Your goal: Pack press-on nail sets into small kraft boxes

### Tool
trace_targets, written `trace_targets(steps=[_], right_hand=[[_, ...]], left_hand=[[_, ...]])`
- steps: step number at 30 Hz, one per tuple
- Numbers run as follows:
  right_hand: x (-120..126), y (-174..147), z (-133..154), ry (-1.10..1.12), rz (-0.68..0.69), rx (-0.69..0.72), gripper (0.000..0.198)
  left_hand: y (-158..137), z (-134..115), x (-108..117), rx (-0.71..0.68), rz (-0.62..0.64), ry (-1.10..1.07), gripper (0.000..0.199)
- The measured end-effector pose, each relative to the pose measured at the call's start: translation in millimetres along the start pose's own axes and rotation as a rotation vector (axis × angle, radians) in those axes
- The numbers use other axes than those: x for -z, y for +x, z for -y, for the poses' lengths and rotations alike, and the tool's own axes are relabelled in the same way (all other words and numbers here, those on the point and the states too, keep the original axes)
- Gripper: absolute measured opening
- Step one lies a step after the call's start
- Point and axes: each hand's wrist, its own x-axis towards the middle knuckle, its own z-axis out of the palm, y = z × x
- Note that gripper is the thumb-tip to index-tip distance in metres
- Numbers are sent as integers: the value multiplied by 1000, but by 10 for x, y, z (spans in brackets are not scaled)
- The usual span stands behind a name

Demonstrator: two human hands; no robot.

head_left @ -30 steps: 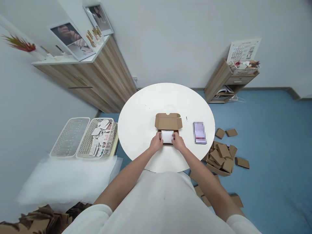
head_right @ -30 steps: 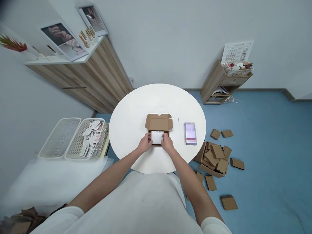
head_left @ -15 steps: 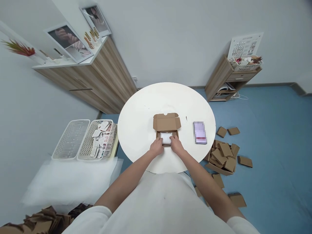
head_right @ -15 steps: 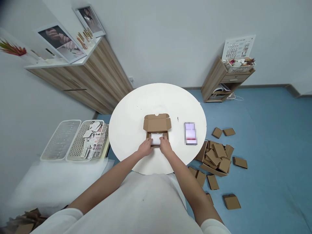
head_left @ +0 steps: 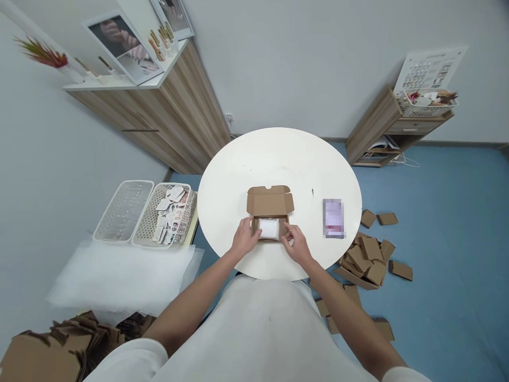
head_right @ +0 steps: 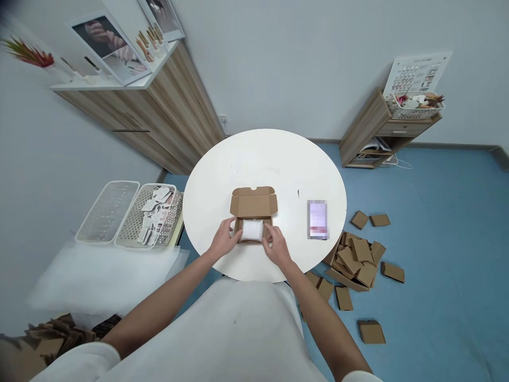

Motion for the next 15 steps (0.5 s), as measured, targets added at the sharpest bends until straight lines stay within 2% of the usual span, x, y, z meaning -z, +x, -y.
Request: trace_targets(steps=[2, 4, 5, 7, 10, 15], right_hand=[[141, 113, -70, 91, -111, -151, 44], [262, 301, -141, 232, -192, -370, 46], [308, 409, -170, 329, -191, -481, 44], [367, 616, -205, 513, -147, -646, 44], [374, 839, -196, 629, -108, -724, 45], [332, 966, -80, 494, 77, -645, 54]], left_hand=[[153, 57, 120, 172, -44, -144, 55], [333, 106, 216, 374, -12, -337, 55], [416, 125, 250, 451, 36, -441, 57], [549, 150, 289, 519, 97, -588, 61], [656, 158, 290, 517, 169, -670, 66], [729, 122, 260, 464, 241, -646, 75]])
